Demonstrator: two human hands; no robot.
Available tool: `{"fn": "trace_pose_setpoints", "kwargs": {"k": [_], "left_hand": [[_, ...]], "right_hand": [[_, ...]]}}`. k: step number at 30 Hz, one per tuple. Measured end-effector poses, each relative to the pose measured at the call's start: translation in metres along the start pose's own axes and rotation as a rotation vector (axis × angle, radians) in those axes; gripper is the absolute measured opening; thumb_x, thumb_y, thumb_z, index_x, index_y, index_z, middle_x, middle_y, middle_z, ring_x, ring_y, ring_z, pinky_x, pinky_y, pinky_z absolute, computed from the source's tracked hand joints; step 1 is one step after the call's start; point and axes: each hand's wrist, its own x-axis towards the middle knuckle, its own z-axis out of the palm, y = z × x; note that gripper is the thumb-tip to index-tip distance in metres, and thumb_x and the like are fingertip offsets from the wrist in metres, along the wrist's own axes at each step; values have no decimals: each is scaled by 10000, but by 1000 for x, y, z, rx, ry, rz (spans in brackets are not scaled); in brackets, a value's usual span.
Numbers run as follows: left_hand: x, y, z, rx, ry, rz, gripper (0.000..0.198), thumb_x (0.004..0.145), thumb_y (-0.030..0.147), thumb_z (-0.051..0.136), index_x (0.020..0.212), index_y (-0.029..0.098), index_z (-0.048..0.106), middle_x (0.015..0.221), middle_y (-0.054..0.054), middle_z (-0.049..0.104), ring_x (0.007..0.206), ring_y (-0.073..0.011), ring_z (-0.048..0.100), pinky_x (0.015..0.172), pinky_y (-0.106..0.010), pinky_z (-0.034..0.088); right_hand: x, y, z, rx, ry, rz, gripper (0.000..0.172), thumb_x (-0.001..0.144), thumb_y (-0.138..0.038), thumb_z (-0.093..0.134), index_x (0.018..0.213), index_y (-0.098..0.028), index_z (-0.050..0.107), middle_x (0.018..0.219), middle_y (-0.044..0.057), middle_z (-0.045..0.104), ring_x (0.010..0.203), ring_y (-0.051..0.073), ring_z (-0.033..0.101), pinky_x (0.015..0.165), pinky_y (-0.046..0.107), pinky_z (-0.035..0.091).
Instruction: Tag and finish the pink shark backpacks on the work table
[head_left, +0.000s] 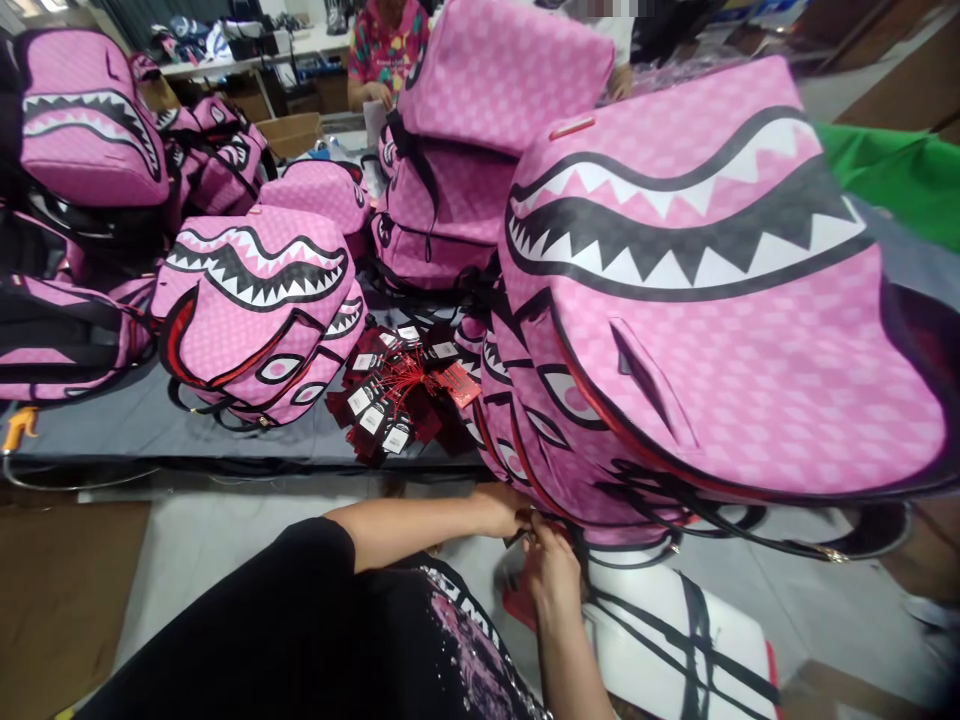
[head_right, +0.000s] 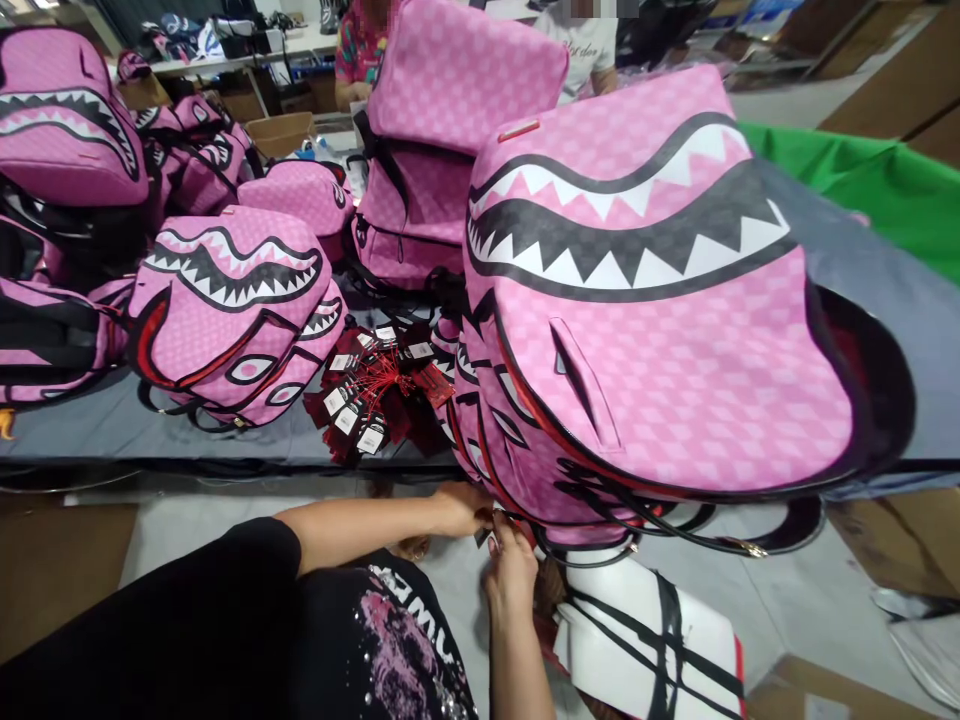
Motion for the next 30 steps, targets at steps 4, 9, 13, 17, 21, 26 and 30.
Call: {"fn": "trace_pose_setpoints", "kwargs": {"k": [4, 9, 13, 17, 21, 26, 30], "left_hand": [[3, -2, -3, -32, -59, 24, 269, 921, 365, 550, 1090, 222, 702, 1112, -42, 729, 1006, -190, 682, 800, -242, 528], [0, 1, -2, -49, -27, -48, 313, 918, 388, 542, 1120, 203, 693, 1174, -82, 707, 1068, -255, 666, 804, -306, 538], [1, 2, 0, -71, -15, -75, 357, 903, 406, 546, 1155, 185, 669, 1131, -99, 715, 1021, -262, 682, 781, -316, 547], [5, 0, -1, -75, -34, -58, 311, 916, 323, 510, 1128, 186, 692, 1138, -108, 713, 1042, -263, 679, 808, -319, 544], [5, 0, -4, -71, -19, -75, 324, 910, 324, 520, 1155, 192, 686, 1116, -115, 719, 1033, -271, 682, 813, -339, 552], [5, 5, -6, -56, -4, -73, 302, 882, 235, 552, 1141, 184, 698, 1097, -132, 722, 1011, -294, 684, 784, -363, 556], [-3, 1, -13, -60, 89, -66, 275, 884, 343, 603, 1107, 220, 708, 1047, -78, 738, 941, -233, 695, 748, -285, 544]], "right_hand": [[6, -6, -7, 33, -113, 122, 371, 550, -420, 790, 823, -196, 675, 858, 44, 718, 775, 196, 658, 703, 332, 506], [9, -3, -6, 43, -85, 140, 359, 530, -394, 803, 801, -204, 664, 860, 39, 726, 790, 190, 662, 692, 310, 499], [9, 1, -2, 41, -82, 111, 380, 543, -413, 814, 798, -186, 648, 809, 33, 712, 724, 173, 655, 670, 301, 503], [10, 2, 0, 31, -56, 89, 400, 531, -424, 816, 797, -184, 637, 807, 39, 710, 729, 185, 665, 653, 304, 508], [13, 1, 1, 30, -22, 86, 447, 492, -431, 830, 807, -186, 629, 806, 36, 707, 712, 179, 662, 638, 302, 510], [14, 1, 4, 5, -8, 54, 487, 474, -458, 838, 811, -186, 614, 798, 38, 700, 694, 175, 660, 623, 297, 510], [13, 0, 5, -79, 1, -22, 485, 490, -523, 813, 778, -188, 611, 748, 43, 692, 675, 190, 656, 617, 311, 506]]}}
